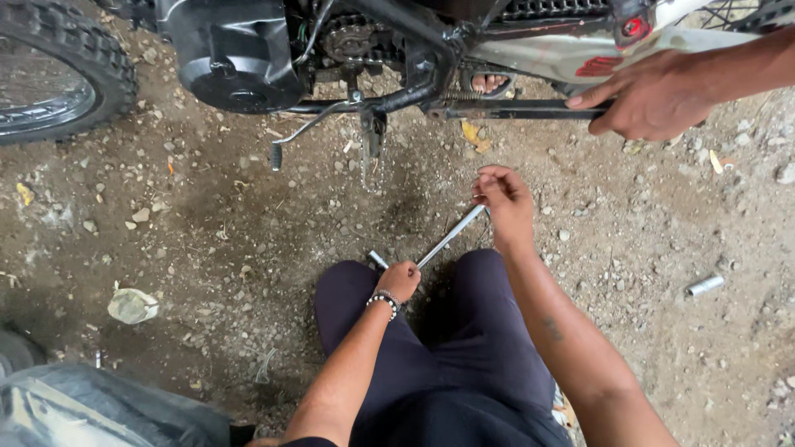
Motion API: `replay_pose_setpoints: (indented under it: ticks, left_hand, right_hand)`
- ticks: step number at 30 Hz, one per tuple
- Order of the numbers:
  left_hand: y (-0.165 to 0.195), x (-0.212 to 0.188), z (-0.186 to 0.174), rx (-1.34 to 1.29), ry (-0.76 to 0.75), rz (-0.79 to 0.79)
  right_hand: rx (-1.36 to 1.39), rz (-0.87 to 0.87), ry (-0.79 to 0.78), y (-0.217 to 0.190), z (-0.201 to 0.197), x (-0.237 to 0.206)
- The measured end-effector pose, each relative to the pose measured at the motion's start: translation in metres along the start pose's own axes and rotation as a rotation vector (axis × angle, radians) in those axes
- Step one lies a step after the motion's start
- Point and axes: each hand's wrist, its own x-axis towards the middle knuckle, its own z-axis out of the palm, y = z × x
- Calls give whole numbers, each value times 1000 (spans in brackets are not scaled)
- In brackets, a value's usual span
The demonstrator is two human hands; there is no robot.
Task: The person kneels on the ground beside a motorcycle and uses a socket wrench with an L-shaped handle to loosen and tighten a bolt on the motorcycle's footpeg and frame area, repositioning the wrench repeatedly while another person steadies the motorcycle.
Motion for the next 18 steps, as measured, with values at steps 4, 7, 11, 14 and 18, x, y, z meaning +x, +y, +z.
replay_pose_setpoints:
  ticks: [4,7,11,14,18]
  left_hand:
    - [-1,1,0,-46,14,-20]
    - [0,-3,-1,-44,-10,-48]
    - [4,-5,-4,-39,-10,-38]
    - [5,-3,-5,-29,-14,-57]
    - [-1,-1,0,-14,-7,-77]
  right_hand:
    - [-282,-270,78,-45,7,-9]
    - [-819,-865,48,-84,14,-14]
    - [-1019,-1094,-43,-136,28,-1]
    - [-1112,-1126,-177,-154,39,11]
    - [-955,-850,-438,-119,41,-6]
